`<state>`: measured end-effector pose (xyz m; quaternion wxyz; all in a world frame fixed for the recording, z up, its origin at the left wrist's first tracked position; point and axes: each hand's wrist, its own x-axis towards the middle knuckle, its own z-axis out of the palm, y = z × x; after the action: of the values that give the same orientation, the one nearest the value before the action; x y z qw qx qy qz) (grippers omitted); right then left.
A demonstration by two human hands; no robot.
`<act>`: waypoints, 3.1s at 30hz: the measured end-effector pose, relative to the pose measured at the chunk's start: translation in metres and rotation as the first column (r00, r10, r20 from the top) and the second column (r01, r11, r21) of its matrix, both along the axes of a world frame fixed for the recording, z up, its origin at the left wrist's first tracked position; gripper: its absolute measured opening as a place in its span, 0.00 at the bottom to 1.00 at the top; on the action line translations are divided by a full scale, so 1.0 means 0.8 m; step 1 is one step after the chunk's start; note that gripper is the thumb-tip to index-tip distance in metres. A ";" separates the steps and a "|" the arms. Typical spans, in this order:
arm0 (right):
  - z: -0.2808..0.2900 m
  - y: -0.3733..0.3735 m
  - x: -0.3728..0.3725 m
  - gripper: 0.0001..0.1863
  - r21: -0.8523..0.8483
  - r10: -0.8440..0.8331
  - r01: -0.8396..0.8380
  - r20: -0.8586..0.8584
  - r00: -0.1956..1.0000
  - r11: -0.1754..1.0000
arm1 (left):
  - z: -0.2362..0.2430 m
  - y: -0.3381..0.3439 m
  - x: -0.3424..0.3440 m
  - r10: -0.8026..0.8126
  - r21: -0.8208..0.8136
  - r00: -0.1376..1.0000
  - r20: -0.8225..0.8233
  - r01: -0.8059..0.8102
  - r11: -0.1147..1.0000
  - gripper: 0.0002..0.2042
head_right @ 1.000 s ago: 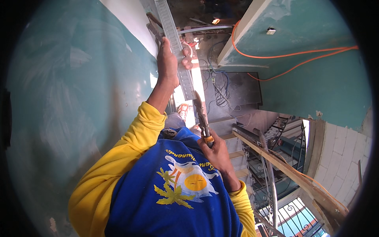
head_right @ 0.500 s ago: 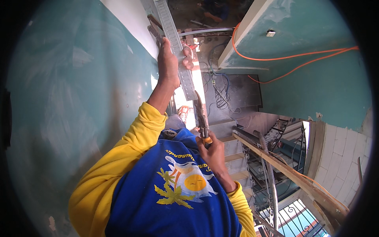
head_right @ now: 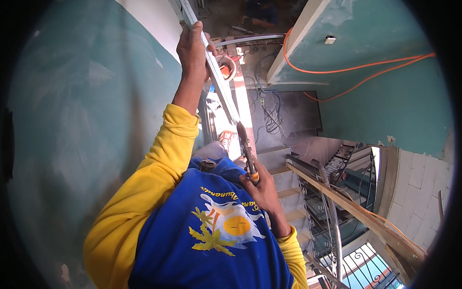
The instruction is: The person measures and marks a curved ceiling area, then cuts and fits LED strip sections along the perimeter. They use a tape measure, pencil, ruler, and tin snips to prepare and position the strips, working on a ladder in a room under renovation.
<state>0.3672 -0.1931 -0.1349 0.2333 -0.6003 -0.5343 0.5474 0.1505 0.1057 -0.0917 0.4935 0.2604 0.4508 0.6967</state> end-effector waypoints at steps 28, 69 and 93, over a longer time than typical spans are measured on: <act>0.035 0.011 0.014 0.19 -0.178 0.038 -0.066 -0.159 0.987 0.982 | -0.010 -0.005 0.007 -0.110 -0.004 0.984 0.141 0.112 0.994 0.18; 0.000 -0.009 0.000 0.17 0.074 -0.067 0.059 0.120 0.990 0.996 | -0.030 0.002 0.010 -0.166 0.087 0.976 0.143 0.155 0.984 0.16; 0.007 -0.017 0.020 0.29 -0.220 -0.097 0.068 -0.124 0.988 0.973 | -0.025 0.007 -0.001 -0.139 -0.080 0.963 0.232 0.161 0.984 0.14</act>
<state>0.3834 -0.2064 -0.1290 0.2249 -0.6056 -0.4299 0.6308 0.1495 0.1113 -0.1119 0.6050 0.1887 0.4044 0.6594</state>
